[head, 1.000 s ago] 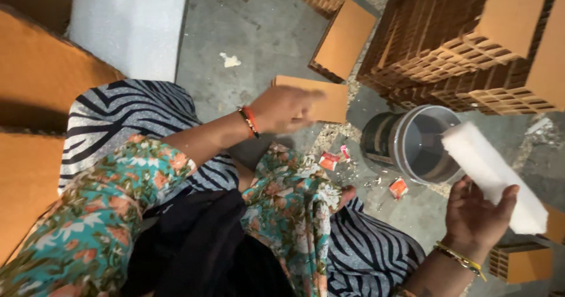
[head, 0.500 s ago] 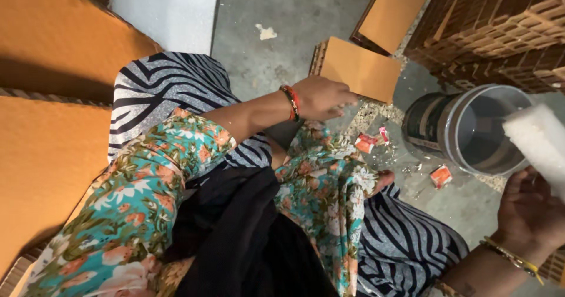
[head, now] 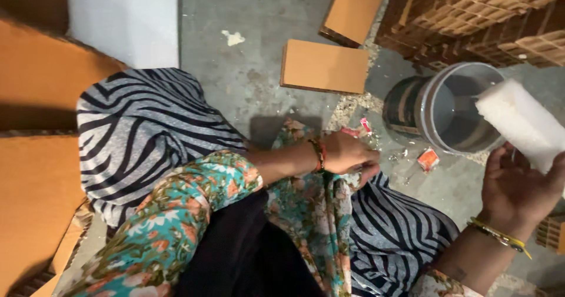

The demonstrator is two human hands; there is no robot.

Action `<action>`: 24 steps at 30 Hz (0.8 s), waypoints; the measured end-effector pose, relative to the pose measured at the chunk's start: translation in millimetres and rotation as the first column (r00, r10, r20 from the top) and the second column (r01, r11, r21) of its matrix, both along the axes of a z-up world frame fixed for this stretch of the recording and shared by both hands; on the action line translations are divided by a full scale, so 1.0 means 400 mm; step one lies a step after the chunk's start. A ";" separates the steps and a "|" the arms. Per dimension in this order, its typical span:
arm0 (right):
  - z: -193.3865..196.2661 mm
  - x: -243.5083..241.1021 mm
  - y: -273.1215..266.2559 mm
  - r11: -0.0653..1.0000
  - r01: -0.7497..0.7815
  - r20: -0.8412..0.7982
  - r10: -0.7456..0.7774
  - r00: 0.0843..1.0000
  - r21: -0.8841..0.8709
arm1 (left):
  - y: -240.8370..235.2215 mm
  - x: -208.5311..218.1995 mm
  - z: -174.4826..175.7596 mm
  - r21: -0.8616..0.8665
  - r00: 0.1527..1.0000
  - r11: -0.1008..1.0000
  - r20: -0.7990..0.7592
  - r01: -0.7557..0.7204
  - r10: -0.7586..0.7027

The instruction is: The person applies adhesive from a bucket using a white applicator to small corrugated cardboard blocks, handling the blocks one at a time and placing them onto a larger cardboard piece.

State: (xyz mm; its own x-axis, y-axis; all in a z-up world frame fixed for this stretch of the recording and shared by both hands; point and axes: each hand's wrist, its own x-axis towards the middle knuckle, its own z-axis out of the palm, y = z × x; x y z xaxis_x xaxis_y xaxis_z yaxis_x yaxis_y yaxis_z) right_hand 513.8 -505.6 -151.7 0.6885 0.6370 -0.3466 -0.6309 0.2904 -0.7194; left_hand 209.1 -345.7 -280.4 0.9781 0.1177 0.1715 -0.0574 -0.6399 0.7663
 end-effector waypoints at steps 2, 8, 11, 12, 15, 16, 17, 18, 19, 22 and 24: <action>0.002 0.001 0.003 1.000 0.004 -0.007 -0.004 1.000 0.002 | -0.004 -0.016 -0.004 0.009 0.997 0.999 0.062 -0.040 0.039; 0.007 -0.004 0.014 1.000 0.014 -0.016 -0.014 1.000 0.005 | 0.017 0.006 0.036 0.149 0.975 0.988 -0.207 -0.046 0.077; 0.005 -0.001 0.004 1.000 -0.011 0.048 0.012 0.999 -0.017 | 0.004 0.047 0.068 -0.004 0.988 0.990 -0.055 -0.141 0.141; 0.003 0.001 0.001 1.000 -0.019 0.062 0.020 0.998 -0.019 | -0.006 0.064 0.079 -0.093 0.985 0.982 0.037 -0.167 0.171; 0.001 0.007 -0.003 0.999 -0.032 0.073 0.033 0.997 -0.012 | -0.054 0.130 0.118 -0.122 0.986 0.991 0.149 -0.061 0.079; 0.001 0.008 -0.004 0.999 -0.026 0.079 0.028 0.997 -0.021 | -0.061 0.134 0.122 -0.053 1.000 0.999 0.005 -0.012 0.013; 0.000 0.009 -0.006 0.999 -0.019 0.084 0.021 0.996 -0.027 | -0.070 0.139 0.126 0.010 0.989 0.999 -0.143 0.046 -0.044; -0.001 0.011 -0.006 0.999 -0.014 0.088 0.017 0.996 -0.033 | -0.076 0.143 0.128 0.063 0.953 0.992 -0.291 0.109 -0.086; -0.003 0.011 -0.007 0.999 -0.008 0.092 0.012 0.996 -0.036 | -0.074 0.139 0.125 0.100 0.991 0.994 -0.124 -0.041 0.053; -0.006 0.012 -0.007 0.999 -0.024 0.127 0.028 0.992 -0.033 | -0.057 0.117 0.103 0.059 0.935 0.937 0.115 -0.344 0.336; -0.010 0.009 -0.004 0.998 -0.034 0.148 0.040 0.988 -0.044 | -0.029 0.079 0.076 -0.010 0.929 0.934 -0.107 -0.357 0.354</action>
State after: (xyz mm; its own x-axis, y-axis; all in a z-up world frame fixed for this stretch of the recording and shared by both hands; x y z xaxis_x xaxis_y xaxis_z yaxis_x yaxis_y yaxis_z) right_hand 517.4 -507.1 -155.7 0.7108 0.6500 -0.2687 -0.5256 0.2371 -0.8170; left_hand 240.7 -357.3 -250.2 0.8836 0.4638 0.0646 0.2489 -0.5819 0.7742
